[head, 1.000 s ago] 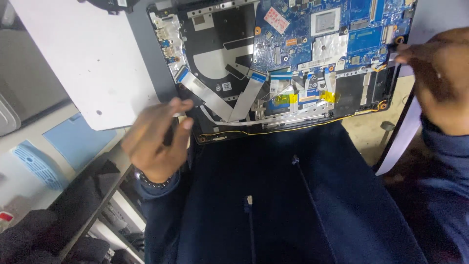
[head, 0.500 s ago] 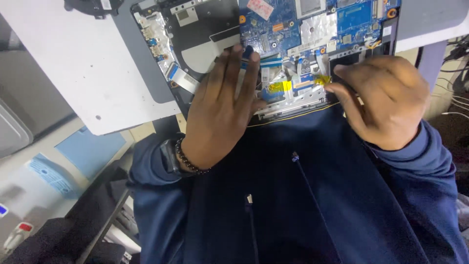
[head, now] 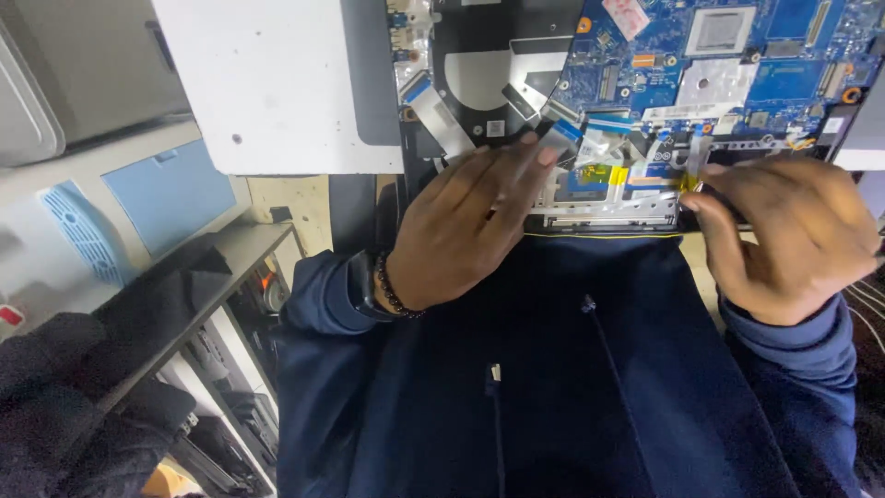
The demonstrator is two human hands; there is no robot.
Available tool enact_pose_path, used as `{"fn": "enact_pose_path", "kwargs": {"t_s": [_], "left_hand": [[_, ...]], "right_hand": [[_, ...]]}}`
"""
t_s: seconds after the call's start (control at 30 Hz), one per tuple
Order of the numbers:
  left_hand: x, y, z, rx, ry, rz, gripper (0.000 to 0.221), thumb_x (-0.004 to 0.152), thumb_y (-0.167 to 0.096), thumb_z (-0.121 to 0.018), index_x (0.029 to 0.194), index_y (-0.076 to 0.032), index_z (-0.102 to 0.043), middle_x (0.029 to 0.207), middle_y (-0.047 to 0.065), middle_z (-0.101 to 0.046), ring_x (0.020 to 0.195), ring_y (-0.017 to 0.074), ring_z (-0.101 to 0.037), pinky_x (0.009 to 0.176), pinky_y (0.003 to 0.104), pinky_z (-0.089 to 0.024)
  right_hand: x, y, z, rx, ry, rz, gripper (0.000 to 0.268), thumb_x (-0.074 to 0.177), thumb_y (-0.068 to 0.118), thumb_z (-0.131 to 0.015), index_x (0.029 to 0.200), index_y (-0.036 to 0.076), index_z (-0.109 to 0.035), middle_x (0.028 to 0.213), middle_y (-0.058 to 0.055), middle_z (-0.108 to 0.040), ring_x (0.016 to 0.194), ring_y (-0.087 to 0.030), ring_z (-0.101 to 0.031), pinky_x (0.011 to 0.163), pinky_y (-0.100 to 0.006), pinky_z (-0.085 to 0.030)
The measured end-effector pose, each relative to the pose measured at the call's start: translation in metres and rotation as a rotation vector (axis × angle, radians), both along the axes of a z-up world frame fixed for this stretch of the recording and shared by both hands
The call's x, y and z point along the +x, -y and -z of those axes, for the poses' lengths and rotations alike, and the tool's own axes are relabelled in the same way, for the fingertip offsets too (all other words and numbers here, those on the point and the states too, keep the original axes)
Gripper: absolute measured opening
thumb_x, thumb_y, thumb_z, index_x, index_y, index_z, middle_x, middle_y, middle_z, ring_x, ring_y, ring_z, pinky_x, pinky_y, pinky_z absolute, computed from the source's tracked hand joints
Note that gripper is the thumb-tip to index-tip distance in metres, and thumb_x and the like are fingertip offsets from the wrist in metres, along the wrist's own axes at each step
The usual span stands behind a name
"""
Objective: Cleaning thermal paste from a heatsink and reassembling internal laptop components
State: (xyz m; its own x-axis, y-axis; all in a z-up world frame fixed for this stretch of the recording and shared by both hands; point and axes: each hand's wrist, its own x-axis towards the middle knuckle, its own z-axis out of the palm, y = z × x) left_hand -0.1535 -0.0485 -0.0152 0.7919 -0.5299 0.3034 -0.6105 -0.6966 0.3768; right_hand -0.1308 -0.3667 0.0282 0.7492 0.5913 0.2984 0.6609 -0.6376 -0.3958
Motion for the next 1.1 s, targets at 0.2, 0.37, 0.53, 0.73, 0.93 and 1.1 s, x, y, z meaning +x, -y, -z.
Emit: {"fn": "enact_pose_path", "kwargs": {"t_s": [0.2, 0.37, 0.53, 0.73, 0.93, 1.1], "left_hand": [[-0.003, -0.005, 0.008, -0.137, -0.139, -0.002, 0.079, 0.115, -0.007, -0.069, 0.169, -0.009, -0.011, 0.145, 0.021, -0.06, 0.126, 0.0345, -0.067, 0.115, 0.05, -0.059], [0.0, -0.01, 0.005, -0.201, -0.096, 0.053, 0.073, 0.11, 0.003, -0.062, 0.167, -0.006, -0.017, 0.154, 0.024, -0.049, 0.136, 0.0398, -0.066, 0.112, 0.051, -0.06], [0.01, -0.011, -0.004, -0.301, -0.127, 0.14, 0.062, 0.107, 0.003, -0.059, 0.16, -0.006, -0.027, 0.136, 0.028, -0.054, 0.126, 0.0482, -0.067, 0.104, 0.061, -0.06], [0.033, -0.001, -0.031, -0.05, -0.007, 0.134, 0.032, 0.104, -0.005, -0.067, 0.134, 0.002, -0.059, 0.133, 0.021, -0.065, 0.125, 0.0425, -0.064, 0.106, 0.057, -0.057], [0.077, 0.011, -0.047, 0.138, 0.11, 0.124, 0.036, 0.11, -0.008, -0.072, 0.14, 0.006, -0.057, 0.119, 0.017, -0.065, 0.123, 0.0353, -0.061, 0.108, 0.05, -0.059], [0.107, 0.007, -0.045, 0.275, 0.043, 0.252, 0.045, 0.104, 0.007, -0.057, 0.149, 0.007, -0.05, 0.122, 0.018, -0.069, 0.124, 0.0334, -0.057, 0.109, 0.049, -0.055]], "right_hand": [[-0.009, 0.008, 0.002, 0.03, 0.007, 0.08, 0.016, 0.112, -0.011, -0.09, 0.107, -0.022, -0.079, 0.106, -0.029, -0.082, 0.098, -0.047, -0.071, 0.091, -0.05, -0.058], [-0.024, 0.034, 0.004, 0.092, -0.011, 0.237, 0.016, 0.117, -0.017, -0.08, 0.114, -0.031, -0.073, 0.112, -0.041, -0.074, 0.105, -0.055, -0.065, 0.101, -0.057, -0.052], [-0.03, 0.055, 0.002, 0.175, 0.012, 0.341, 0.01, 0.121, -0.027, -0.07, 0.118, -0.035, -0.064, 0.113, -0.048, -0.069, 0.105, -0.061, -0.062, 0.104, -0.062, -0.048], [-0.036, 0.072, 0.004, 0.175, -0.096, 0.506, 0.019, 0.134, -0.019, -0.064, 0.13, -0.037, -0.062, 0.123, -0.047, -0.061, 0.114, -0.056, -0.06, 0.103, -0.056, -0.05], [0.003, 0.082, 0.011, 0.093, -0.042, 0.314, 0.018, 0.124, -0.016, -0.081, 0.125, -0.032, -0.073, 0.125, -0.044, -0.075, 0.118, -0.056, -0.068, 0.109, -0.058, -0.05], [0.036, 0.082, 0.006, 0.015, 0.069, 0.108, 0.03, 0.121, -0.009, -0.065, 0.14, -0.032, -0.071, 0.136, -0.044, -0.073, 0.128, -0.062, -0.071, 0.112, -0.062, -0.057]]}}
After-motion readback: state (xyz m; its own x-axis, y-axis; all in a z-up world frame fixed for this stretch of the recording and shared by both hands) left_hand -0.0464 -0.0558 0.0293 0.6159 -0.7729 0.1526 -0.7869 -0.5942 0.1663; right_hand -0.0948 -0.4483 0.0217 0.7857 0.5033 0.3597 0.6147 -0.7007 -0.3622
